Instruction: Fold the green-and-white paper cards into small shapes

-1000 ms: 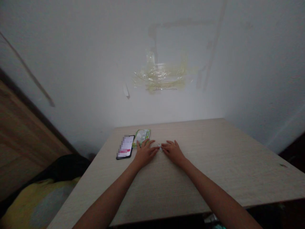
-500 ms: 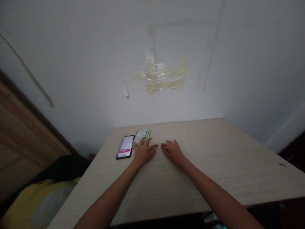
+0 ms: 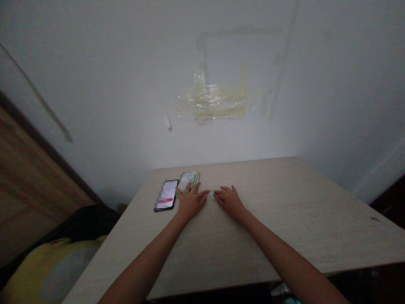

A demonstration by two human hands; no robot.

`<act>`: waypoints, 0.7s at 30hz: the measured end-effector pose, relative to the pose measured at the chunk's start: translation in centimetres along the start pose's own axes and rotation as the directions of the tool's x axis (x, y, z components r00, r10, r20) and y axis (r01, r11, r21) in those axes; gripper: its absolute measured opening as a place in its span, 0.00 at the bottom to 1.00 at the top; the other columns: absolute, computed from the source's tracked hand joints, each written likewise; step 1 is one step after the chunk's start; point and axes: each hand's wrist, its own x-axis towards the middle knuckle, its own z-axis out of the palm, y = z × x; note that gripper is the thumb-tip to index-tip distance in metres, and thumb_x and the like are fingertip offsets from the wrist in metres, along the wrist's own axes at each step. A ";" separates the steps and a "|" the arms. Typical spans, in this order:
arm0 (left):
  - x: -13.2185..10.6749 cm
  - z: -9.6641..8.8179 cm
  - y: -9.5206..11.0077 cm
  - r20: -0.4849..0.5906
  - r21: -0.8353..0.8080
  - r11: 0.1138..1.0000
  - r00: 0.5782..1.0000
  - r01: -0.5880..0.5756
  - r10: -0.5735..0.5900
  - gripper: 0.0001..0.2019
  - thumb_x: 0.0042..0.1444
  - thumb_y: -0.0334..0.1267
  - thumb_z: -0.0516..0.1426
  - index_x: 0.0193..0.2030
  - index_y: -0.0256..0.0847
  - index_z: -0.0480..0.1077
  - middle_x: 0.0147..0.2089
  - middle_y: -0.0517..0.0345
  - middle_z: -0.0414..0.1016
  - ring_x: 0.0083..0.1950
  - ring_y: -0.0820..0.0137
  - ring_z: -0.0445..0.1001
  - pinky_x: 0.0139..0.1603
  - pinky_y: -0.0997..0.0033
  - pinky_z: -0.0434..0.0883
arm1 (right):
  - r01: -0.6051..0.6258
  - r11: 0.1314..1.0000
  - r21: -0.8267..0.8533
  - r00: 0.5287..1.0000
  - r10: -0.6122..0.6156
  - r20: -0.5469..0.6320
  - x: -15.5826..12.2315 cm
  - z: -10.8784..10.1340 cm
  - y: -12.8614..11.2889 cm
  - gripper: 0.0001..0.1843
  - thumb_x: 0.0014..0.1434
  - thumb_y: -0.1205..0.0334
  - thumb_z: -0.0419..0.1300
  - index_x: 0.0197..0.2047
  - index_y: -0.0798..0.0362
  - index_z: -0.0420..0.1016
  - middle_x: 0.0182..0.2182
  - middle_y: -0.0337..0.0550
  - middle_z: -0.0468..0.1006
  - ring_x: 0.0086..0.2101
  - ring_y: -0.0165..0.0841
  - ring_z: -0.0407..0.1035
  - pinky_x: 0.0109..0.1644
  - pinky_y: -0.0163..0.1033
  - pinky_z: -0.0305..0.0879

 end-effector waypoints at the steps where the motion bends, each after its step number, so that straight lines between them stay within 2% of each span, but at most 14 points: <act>1: 0.0 0.0 0.0 0.005 -0.002 1.000 1.000 0.002 -0.002 0.15 0.62 0.52 0.50 0.54 0.70 0.70 0.66 0.61 0.62 0.69 0.46 0.49 0.60 0.21 0.30 | -0.003 1.000 0.001 1.000 0.003 0.000 0.0 0.0 0.0 0.17 0.67 0.55 0.49 0.55 0.39 0.73 0.56 0.41 0.73 0.61 0.41 0.58 0.64 0.66 0.40; 7: -0.1 -0.1 0.2 0.025 -0.038 0.999 1.000 -0.017 0.018 0.15 0.62 0.52 0.50 0.53 0.66 0.71 0.65 0.60 0.63 0.69 0.48 0.50 0.62 0.24 0.29 | -0.028 0.998 0.048 1.000 0.029 -0.011 -0.1 -0.2 -0.3 0.18 0.66 0.55 0.50 0.55 0.40 0.73 0.56 0.42 0.73 0.60 0.41 0.60 0.64 0.64 0.43; 15: -0.2 0.0 -0.3 0.003 -0.088 0.993 0.996 -0.085 0.085 0.12 0.62 0.49 0.52 0.47 0.60 0.75 0.61 0.60 0.68 0.67 0.54 0.55 0.64 0.26 0.30 | -0.044 0.991 0.127 0.999 0.047 -0.026 -0.1 -0.5 -0.2 0.22 0.59 0.50 0.58 0.56 0.44 0.72 0.56 0.45 0.73 0.59 0.45 0.61 0.64 0.65 0.43; 21: -0.2 0.0 -0.4 0.027 -0.148 0.981 0.991 -0.128 0.133 0.12 0.61 0.47 0.55 0.50 0.59 0.73 0.61 0.60 0.69 0.67 0.57 0.56 0.65 0.29 0.31 | -0.038 0.983 0.180 0.999 0.044 -0.032 -0.1 -0.4 0.0 0.20 0.57 0.52 0.60 0.53 0.43 0.74 0.53 0.44 0.75 0.58 0.44 0.62 0.65 0.63 0.45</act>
